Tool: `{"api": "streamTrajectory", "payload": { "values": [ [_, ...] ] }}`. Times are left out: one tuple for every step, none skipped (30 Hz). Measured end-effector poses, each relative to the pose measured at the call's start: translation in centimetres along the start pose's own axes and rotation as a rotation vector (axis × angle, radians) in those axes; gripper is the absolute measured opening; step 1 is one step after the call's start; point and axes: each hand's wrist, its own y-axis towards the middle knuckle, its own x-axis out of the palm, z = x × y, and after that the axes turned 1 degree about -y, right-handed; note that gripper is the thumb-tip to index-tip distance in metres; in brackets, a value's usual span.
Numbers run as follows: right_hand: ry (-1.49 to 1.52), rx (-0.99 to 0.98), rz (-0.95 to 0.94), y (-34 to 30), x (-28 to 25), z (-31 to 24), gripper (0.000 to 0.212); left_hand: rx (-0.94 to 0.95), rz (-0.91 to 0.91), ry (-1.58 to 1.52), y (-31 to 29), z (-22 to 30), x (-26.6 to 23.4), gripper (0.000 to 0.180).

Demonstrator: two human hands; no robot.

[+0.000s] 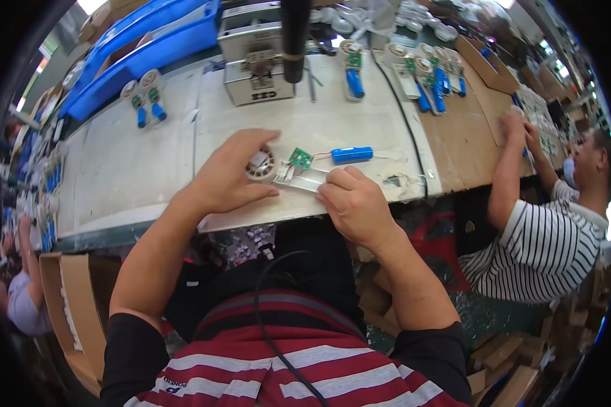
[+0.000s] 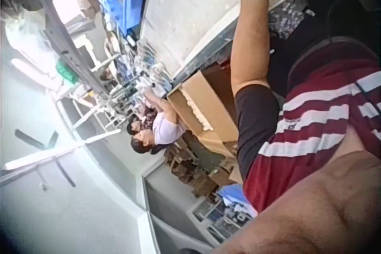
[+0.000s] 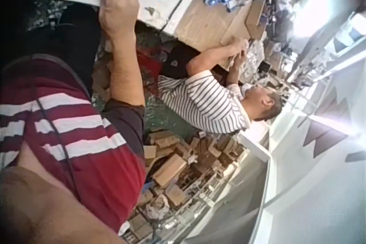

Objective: Assembling electronic components on circuit boards in a factory assembly line.

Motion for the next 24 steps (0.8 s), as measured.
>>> {"api": "streamTrajectory", "payload": {
  "values": [
    [0.054, -0.025, -0.019, 0.4, 0.2, -0.3, 0.011, -0.02, 0.01, 0.013, -0.2, -0.1, -0.2, 0.069],
    [0.072, -0.043, -0.027, 1.2, 0.4, -0.6, 0.011, -0.119, -0.085, 0.009, -0.6, -0.1, -0.5, 0.064],
    [0.101, -0.038, 0.07, 2.1, 0.6, -1.0, 0.015, -0.218, -0.18, 0.001, -1.0, -0.2, -0.9, 0.058],
    [0.128, -0.02, 0.166, 2.7, 1.0, -1.3, 0.018, -0.233, -0.176, 0.005, -1.4, -0.2, -1.2, 0.058],
    [0.14, -0.026, 0.159, 3.4, 1.6, -1.3, 0.018, -0.191, -0.16, 0.041, -1.7, -0.1, -1.6, 0.054],
    [0.131, -0.02, 0.147, 4.4, 2.3, -1.1, 0.021, -0.147, -0.146, 0.076, -2.1, -0.1, -1.9, 0.05],
    [0.116, -0.014, 0.138, 5.3, 2.7, -1.0, 0.024, -0.154, -0.142, 0.078, -2.3, -0.2, -2.2, 0.05],
    [0.12, -0.017, 0.135, 5.7, 3.2, -0.7, 0.024, -0.129, -0.142, 0.091, -2.5, -0.2, -2.4, 0.048],
    [0.174, 0.003, 0.051, 6.0, 3.9, -0.4, 0.026, -0.102, -0.141, 0.103, -2.6, -0.2, -2.5, 0.047],
    [0.229, 0.021, -0.034, 6.2, 4.3, -0.2, 0.027, -0.108, -0.138, 0.106, -2.8, -0.2, -2.6, 0.047],
    [0.232, 0.017, -0.037, 6.3, 4.5, -0.2, 0.027, -0.127, -0.125, 0.094, -2.8, -0.1, -2.7, 0.043],
    [0.264, 0.001, -0.002, 6.4, 4.5, -0.2, 0.028, -0.145, -0.113, 0.081, -2.9, -0.1, -2.6, 0.04],
    [0.298, -0.014, 0.034, 6.4, 4.6, -0.3, 0.028, -0.15, -0.11, 0.081, -2.9, 0.0, -2.4, 0.04],
    [0.3, -0.016, 0.03, 6.4, 4.7, -0.4, 0.028, -0.204, -0.082, 0.067, -2.9, 0.2, -2.1, 0.035],
    [0.315, -0.023, 0.045, 6.2, 4.6, -0.6, 0.028, -0.257, -0.055, 0.051, -2.9, 0.3, -1.8, 0.03],
    [0.328, -0.031, 0.061, 6.0, 4.6, -0.7, 0.028, -0.259, -0.053, 0.05, -3.0, 0.4, -1.6, 0.03],
    [0.328, -0.032, 0.059, 5.9, 4.6, -0.8, 0.028, -0.256, -0.033, 0.062, -3.2, 0.4, -1.3, 0.027],
    [0.318, -0.059, 0.05, 5.8, 4.6, -0.9, 0.029, -0.253, -0.014, 0.073, -3.3, 0.4, -1.2, 0.023],
    [0.308, -0.082, 0.041, 5.6, 4.5, -0.9, 0.029, -0.253, -0.015, 0.07, -3.3, 0.4, -1.0, 0.023],
    [0.307, -0.08, 0.039, 5.5, 4.5, -1.0, 0.029, -0.276, 0.0, 0.046, -3.2, 0.6, -0.9, 0.022],
    [0.296, -0.089, 0.033, 5.4, 4.4, -1.1, 0.029, -0.3, 0.015, 0.022, -3.2, 0.7, -0.8, 0.02],
    [0.285, -0.1, 0.028, 5.3, 4.4, -1.1, 0.03, -0.301, 0.015, 0.021, -3.1, 0.8, -0.8, 0.02],
    [0.286, -0.1, 0.026, 5.3, 4.5, -1.1, 0.03, -0.309, 0.013, 0.028, -3.1, 0.9, -0.7, 0.02],
    [0.288, -0.103, 0.02, 5.3, 4.5, -1.1, 0.03, -0.317, 0.012, 0.036, -3.1, 0.9, -0.7, 0.021]
  ]
}}
